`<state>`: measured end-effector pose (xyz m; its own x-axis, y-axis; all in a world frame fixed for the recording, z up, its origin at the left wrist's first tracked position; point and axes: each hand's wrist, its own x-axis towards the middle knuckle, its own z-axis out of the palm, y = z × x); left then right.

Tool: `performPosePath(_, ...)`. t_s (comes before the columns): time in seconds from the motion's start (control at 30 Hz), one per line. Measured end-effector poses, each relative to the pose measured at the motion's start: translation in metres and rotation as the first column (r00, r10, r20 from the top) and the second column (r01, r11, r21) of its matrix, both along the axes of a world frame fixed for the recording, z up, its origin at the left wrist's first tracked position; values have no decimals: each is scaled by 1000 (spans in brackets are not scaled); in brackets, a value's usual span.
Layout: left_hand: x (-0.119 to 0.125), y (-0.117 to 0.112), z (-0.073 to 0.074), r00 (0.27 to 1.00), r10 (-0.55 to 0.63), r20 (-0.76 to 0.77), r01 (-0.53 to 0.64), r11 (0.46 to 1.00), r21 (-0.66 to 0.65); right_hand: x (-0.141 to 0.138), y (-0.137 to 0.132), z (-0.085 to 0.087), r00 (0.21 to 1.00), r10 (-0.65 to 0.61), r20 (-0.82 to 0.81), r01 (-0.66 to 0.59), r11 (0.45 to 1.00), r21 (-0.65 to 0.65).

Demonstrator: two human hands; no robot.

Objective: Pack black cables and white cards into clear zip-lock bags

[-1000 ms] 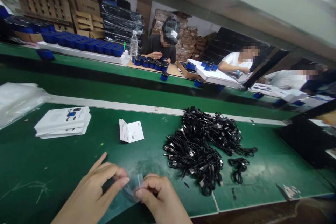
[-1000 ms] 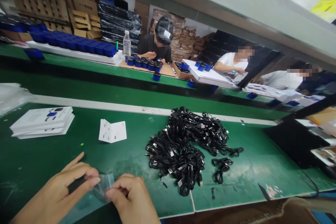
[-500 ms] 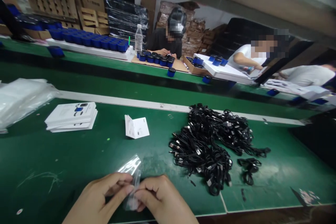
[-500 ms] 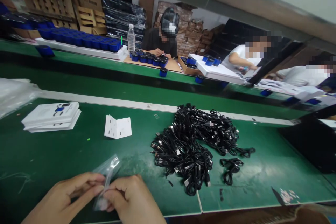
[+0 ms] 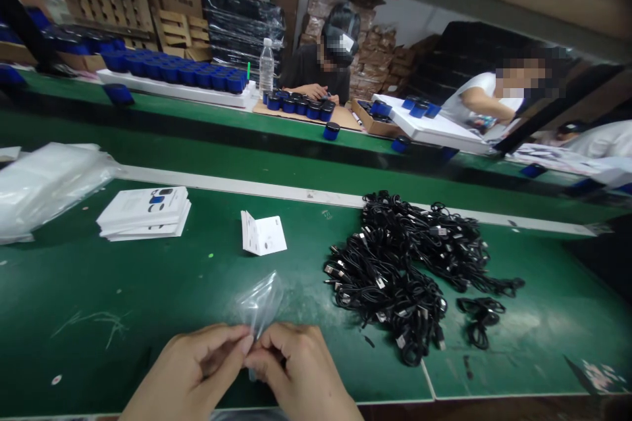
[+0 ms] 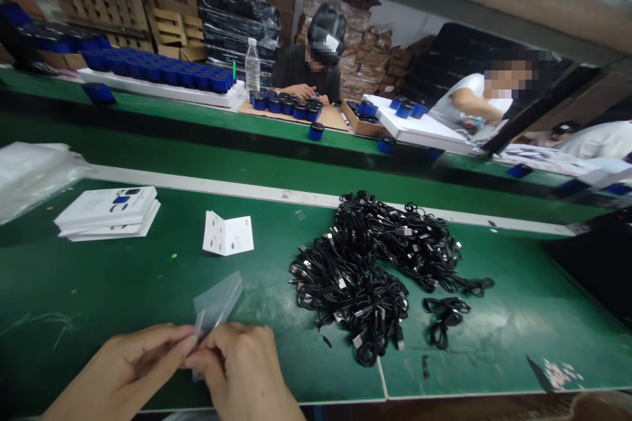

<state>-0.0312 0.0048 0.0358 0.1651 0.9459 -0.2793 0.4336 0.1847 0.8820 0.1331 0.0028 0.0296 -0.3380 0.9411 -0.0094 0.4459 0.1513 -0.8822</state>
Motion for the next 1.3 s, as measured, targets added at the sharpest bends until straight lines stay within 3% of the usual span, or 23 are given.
performPosePath(0.1,3,0,1,999,25,20,-25,999,-31,1,0,0,1000,-2,-20,1,1000,-13)
performPosePath(0.33,3,0,-1,997,-48,60,56,990,-127,2,-1,-2,999,1,-44,-3,999,-40)
performPosePath(0.63,-2,16,15,950,-309,-45,299,942,-154,4,-4,3,991,124,59,-127,990,60)
performPosePath(0.77,4,12,16,965,-259,48,263,955,-139,2,-6,6,986,40,162,-57,993,104)
performPosePath(0.87,11,6,13,982,-163,99,173,979,-107,-5,-7,2,969,-68,239,3,965,262)
performPosePath(1.0,12,1,7,989,-95,-114,104,992,77,-16,-5,-8,945,-160,284,-1,870,493)
performPosePath(1.13,-1,3,-1,902,5,-432,159,926,343,-21,0,-12,882,-292,370,-12,771,637)
performPosePath(1.23,-13,7,-8,818,81,-569,213,877,430,-18,4,-9,829,-308,467,-42,799,600)
performPosePath(1.3,-18,8,-12,802,115,-586,187,884,429,-14,11,-2,838,-249,485,-41,858,511)
